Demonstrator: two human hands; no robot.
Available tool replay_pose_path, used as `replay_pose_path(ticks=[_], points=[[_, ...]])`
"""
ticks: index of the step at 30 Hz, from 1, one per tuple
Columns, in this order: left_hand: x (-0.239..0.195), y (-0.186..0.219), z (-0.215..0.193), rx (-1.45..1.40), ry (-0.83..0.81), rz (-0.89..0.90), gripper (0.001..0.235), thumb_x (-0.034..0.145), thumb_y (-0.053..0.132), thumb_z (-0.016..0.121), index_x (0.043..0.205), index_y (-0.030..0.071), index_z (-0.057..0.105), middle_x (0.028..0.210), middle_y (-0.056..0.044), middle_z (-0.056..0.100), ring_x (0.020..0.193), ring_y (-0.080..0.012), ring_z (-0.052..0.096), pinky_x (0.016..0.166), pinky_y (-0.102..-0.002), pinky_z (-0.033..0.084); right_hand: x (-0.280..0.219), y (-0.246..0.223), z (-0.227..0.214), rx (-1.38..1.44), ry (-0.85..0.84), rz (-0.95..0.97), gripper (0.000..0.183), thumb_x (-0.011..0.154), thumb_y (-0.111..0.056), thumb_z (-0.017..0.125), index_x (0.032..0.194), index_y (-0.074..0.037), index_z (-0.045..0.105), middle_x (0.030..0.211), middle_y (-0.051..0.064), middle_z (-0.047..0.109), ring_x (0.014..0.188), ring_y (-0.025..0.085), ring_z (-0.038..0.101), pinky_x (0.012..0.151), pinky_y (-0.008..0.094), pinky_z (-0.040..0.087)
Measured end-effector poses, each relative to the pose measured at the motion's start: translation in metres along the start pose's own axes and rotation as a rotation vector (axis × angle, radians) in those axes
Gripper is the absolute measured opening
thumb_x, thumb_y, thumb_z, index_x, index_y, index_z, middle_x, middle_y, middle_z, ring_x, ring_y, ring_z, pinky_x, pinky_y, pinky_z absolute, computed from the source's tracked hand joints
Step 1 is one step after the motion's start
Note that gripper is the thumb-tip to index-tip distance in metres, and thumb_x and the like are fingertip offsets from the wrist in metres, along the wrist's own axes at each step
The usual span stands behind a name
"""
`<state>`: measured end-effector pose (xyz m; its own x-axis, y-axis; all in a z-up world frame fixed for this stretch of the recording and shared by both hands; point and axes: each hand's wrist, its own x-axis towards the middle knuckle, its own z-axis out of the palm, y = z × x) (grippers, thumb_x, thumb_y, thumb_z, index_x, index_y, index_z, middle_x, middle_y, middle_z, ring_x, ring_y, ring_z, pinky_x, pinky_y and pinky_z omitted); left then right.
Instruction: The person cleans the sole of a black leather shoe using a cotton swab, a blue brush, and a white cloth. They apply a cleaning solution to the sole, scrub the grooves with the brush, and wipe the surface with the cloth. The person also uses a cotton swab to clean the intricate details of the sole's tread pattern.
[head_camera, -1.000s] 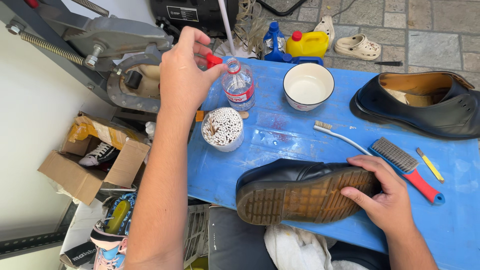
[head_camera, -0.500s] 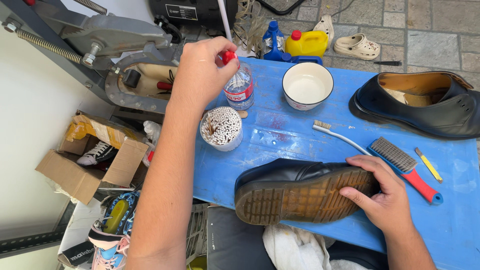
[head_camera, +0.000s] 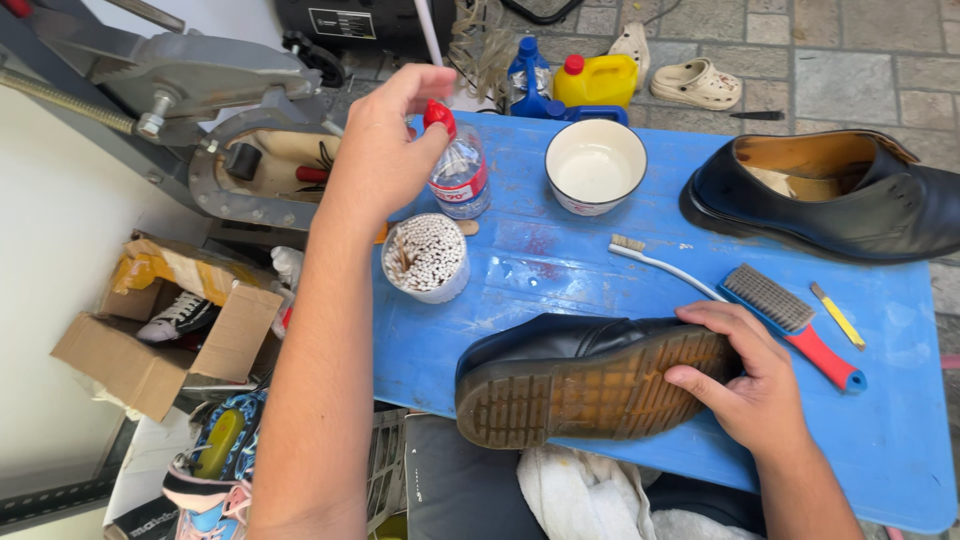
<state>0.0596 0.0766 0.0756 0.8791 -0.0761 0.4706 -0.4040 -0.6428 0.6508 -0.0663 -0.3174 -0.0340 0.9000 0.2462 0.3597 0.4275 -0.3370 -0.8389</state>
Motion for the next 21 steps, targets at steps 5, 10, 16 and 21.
replay_pose_path(ticks=[5, 10, 16, 21], points=[[0.001, 0.004, 0.005, 0.048, 0.04, -0.095, 0.052, 0.084, 0.008, 0.084, 0.13, 0.007, 0.059, 0.107, -0.01, 0.069, 0.095, -0.0186, 0.072, 0.077, -0.029, 0.061, -0.003, 0.005, -0.001, 0.07, -0.023, 0.02, 0.055, 0.087, -0.019, 0.074, 0.136, -0.002, 0.055, 0.131, 0.012, 0.063, 0.122, 0.022, 0.06, 0.106, 0.034, 0.045], [-0.003, 0.013, 0.007, -0.014, -0.017, -0.023, 0.048, 0.089, 0.001, 0.075, 0.134, 0.007, 0.059, 0.117, -0.006, 0.07, 0.103, -0.016, 0.071, 0.076, -0.03, 0.057, -0.01, 0.013, 0.001, 0.195, 0.007, 0.147, 0.039, 0.106, -0.016, 0.052, 0.141, -0.002, 0.049, 0.133, 0.011, 0.064, 0.122, 0.02, 0.06, 0.108, 0.034, 0.045], [-0.004, 0.013, 0.008, 0.171, 0.043, -0.021, 0.059, 0.086, 0.008, 0.089, 0.135, 0.005, 0.057, 0.112, -0.013, 0.067, 0.1, -0.0196, 0.067, 0.079, -0.032, 0.058, -0.009, 0.014, -0.002, 0.21, 0.013, 0.172, 0.03, 0.108, -0.019, 0.049, 0.132, -0.002, 0.055, 0.13, 0.011, 0.067, 0.121, 0.019, 0.062, 0.108, 0.033, 0.046], [-0.005, 0.004, 0.006, 0.038, -0.052, -0.036, 0.058, 0.087, -0.003, 0.07, 0.142, 0.007, 0.054, 0.124, -0.008, 0.069, 0.112, -0.0181, 0.068, 0.091, -0.031, 0.061, -0.006, 0.015, -0.005, 0.26, 0.014, 0.155, 0.025, 0.11, -0.019, 0.048, 0.125, -0.002, 0.06, 0.13, 0.011, 0.068, 0.124, 0.02, 0.062, 0.11, 0.034, 0.046]])
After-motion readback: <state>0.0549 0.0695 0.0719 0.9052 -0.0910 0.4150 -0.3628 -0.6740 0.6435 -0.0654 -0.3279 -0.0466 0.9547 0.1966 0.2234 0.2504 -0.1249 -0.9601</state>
